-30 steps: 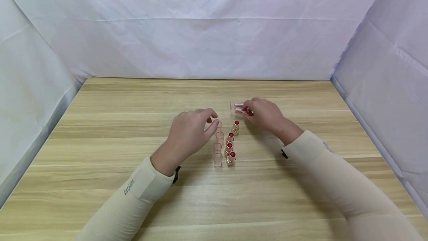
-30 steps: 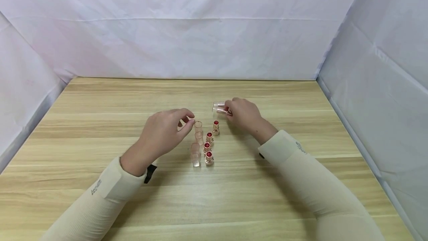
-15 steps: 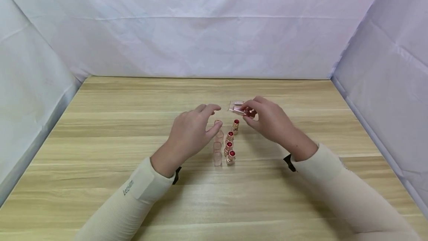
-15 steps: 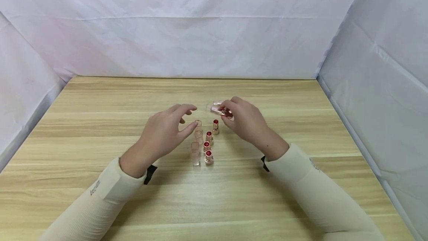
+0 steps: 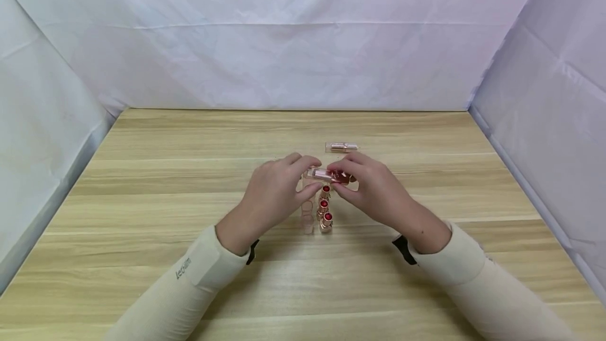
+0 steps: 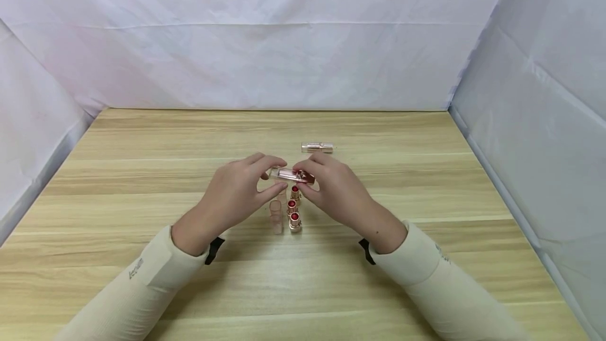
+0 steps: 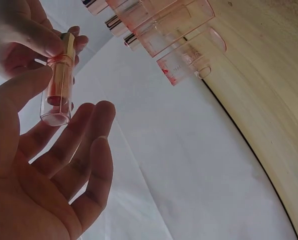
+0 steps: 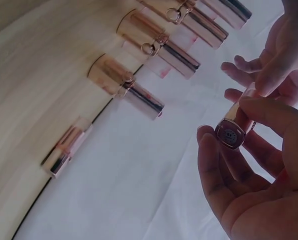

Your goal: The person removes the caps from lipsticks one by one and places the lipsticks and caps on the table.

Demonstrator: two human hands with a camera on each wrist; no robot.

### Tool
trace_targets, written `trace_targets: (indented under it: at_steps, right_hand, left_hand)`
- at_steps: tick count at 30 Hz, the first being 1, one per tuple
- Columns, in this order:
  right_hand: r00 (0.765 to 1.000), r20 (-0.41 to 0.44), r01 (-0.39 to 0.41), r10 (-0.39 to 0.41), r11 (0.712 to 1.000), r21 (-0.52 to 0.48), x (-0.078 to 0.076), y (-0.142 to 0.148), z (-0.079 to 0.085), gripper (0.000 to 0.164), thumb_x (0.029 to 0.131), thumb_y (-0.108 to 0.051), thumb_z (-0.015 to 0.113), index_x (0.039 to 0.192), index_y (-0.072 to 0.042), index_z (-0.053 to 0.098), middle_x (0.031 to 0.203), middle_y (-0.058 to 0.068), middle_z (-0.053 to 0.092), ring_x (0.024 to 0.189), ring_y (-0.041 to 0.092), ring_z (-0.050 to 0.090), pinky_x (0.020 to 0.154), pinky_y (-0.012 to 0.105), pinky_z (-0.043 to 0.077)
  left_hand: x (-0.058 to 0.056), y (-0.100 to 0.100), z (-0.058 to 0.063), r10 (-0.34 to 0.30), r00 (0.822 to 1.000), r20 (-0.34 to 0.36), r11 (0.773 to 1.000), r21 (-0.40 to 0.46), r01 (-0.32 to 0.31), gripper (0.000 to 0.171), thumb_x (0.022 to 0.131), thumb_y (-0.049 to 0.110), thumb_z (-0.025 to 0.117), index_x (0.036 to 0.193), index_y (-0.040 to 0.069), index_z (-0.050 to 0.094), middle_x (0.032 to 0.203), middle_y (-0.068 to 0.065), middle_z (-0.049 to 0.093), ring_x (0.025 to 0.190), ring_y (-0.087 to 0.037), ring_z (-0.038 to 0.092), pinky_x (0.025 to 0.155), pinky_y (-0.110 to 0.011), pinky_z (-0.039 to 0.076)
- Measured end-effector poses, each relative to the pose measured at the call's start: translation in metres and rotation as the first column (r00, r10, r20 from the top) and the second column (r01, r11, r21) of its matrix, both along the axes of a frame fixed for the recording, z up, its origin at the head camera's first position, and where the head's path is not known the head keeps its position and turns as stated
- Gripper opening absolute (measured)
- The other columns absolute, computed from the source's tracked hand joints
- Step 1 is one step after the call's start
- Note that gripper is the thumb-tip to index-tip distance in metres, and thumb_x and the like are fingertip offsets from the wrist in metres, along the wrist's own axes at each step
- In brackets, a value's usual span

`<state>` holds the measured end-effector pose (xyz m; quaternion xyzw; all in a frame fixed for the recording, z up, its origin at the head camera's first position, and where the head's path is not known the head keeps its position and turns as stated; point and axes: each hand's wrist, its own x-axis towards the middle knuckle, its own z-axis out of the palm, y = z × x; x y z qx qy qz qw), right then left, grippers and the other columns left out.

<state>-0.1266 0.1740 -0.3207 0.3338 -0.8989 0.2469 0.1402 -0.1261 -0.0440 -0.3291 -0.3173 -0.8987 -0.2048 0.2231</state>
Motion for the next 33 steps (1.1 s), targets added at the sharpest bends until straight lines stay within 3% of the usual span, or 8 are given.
trace_targets:
  at_steps: [10,17,26,33]
  right_hand:
    - [0.998,0.056,-0.001,0.004,0.999,-0.051,0.0029,-0.0009,-0.002,0.031,0.082,-0.006,0.081,0.112,-0.006,0.072,0.097,0.004,0.068,0.082,0.013,0.065,0.069,0.032,0.058]
    - [0.994,0.106,0.038,-0.034,0.998,-0.039,0.0029,0.0005,-0.0058,0.032,0.083,-0.007,0.081,0.114,-0.006,0.072,0.098,0.003,0.071,0.084,0.013,0.067,0.071,0.03,0.058]
    - [0.996,0.045,0.083,-0.083,0.997,0.005,0.002,0.0018,-0.0071,0.026,0.083,-0.014,0.082,0.107,-0.009,0.075,0.095,0.0,0.072,0.084,0.015,0.067,0.073,0.034,0.058]
    - [0.996,0.021,0.092,-0.092,0.996,0.019,0.0024,0.0018,-0.0072,0.023,0.084,-0.017,0.081,0.106,-0.011,0.075,0.094,-0.001,0.073,0.083,0.017,0.066,0.071,0.03,0.054]
  left_hand:
    - [0.0,0.0011,-0.0004,-0.022,1.0,-0.015,1.0,0.009,0.022,0.026,0.086,0.03,0.08,0.107,0.016,0.071,0.086,0.002,0.071,0.057,-0.01,0.057,0.052,-0.027,0.046]
    - [-0.0003,0.0016,0.0,-0.01,1.0,-0.019,1.0,0.001,0.01,0.024,0.086,0.03,0.08,0.105,0.017,0.072,0.084,0.003,0.071,0.059,-0.011,0.059,0.055,-0.031,0.049]
    - [-0.0016,0.0009,0.0,0.005,1.0,-0.017,1.0,-0.017,-0.005,0.025,0.087,0.032,0.079,0.105,0.017,0.072,0.084,0.003,0.072,0.059,-0.011,0.059,0.056,-0.031,0.049]
    - [-0.001,0.0,0.0002,0.012,1.0,-0.011,1.0,-0.025,-0.013,0.025,0.087,0.033,0.079,0.105,0.017,0.072,0.084,0.003,0.072,0.059,-0.01,0.059,0.056,-0.029,0.049]
